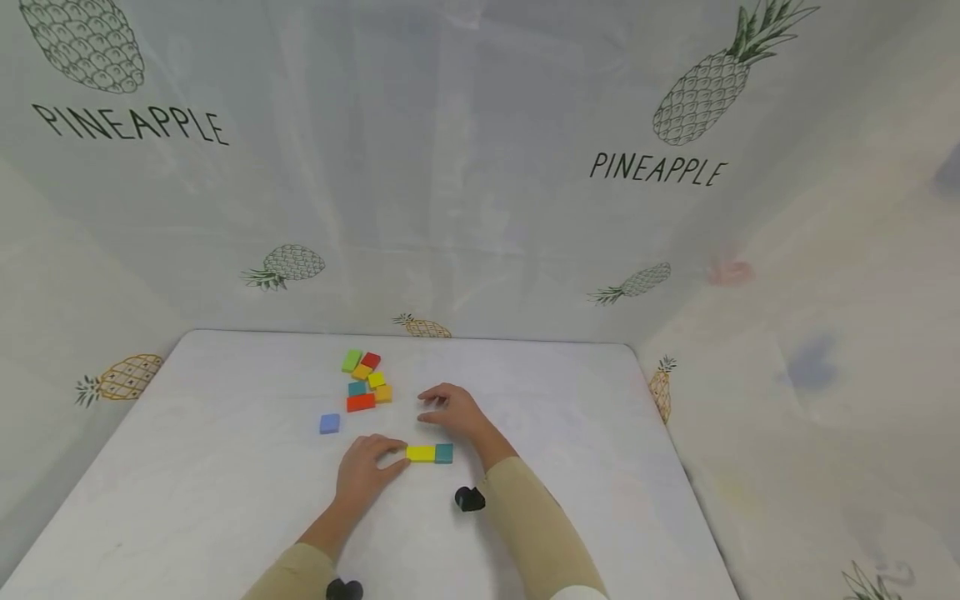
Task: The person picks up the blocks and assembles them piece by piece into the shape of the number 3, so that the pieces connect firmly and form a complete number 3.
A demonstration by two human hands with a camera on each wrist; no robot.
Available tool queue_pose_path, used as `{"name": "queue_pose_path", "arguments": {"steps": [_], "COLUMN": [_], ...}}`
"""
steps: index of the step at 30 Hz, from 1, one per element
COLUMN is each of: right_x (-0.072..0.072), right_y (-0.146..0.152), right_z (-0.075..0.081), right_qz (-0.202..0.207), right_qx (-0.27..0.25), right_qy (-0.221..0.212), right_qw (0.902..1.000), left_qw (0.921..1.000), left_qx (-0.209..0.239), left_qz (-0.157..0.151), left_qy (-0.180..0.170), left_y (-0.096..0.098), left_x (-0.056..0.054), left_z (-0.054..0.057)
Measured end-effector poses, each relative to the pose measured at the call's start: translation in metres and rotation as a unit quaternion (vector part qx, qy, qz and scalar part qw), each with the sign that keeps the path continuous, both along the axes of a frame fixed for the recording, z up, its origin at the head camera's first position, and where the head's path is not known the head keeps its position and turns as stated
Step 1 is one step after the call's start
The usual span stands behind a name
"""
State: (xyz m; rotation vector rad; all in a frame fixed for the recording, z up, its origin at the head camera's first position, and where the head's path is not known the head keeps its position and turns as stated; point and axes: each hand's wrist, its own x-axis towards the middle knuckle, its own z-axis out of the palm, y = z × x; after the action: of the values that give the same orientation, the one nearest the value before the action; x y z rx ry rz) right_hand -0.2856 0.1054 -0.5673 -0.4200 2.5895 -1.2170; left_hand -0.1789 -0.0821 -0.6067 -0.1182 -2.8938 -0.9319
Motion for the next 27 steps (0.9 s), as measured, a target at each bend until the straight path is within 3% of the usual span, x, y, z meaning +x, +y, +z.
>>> {"name": "queue_pose_path", "arguments": {"steps": [9, 19, 27], "right_x": [-0.019, -0.028, -0.038], "right_y": [-0.028, -0.048, -0.058], "right_z": [0.001, 0.003, -0.009], "right_qz": [0.008, 0.018, 0.026], "right_qx": [0.019, 0.027, 0.049], "right_qy": [-0.027, -0.026, -0.02], "right_qw": [0.9994, 0.9991, 0.9983], "left_qw": [1.0, 1.0, 1.0], "left_qx": [-0.004, 0.0, 0.006], "left_qz": [0.005, 0.003, 0.0], "left_qy": [-0.002, 0.0, 0.008], "left_y": [0.0, 0.002, -0.001], "left_x": [0.0, -0.002, -0.001], "left_z": [-0.002, -0.003, 0.001]}}
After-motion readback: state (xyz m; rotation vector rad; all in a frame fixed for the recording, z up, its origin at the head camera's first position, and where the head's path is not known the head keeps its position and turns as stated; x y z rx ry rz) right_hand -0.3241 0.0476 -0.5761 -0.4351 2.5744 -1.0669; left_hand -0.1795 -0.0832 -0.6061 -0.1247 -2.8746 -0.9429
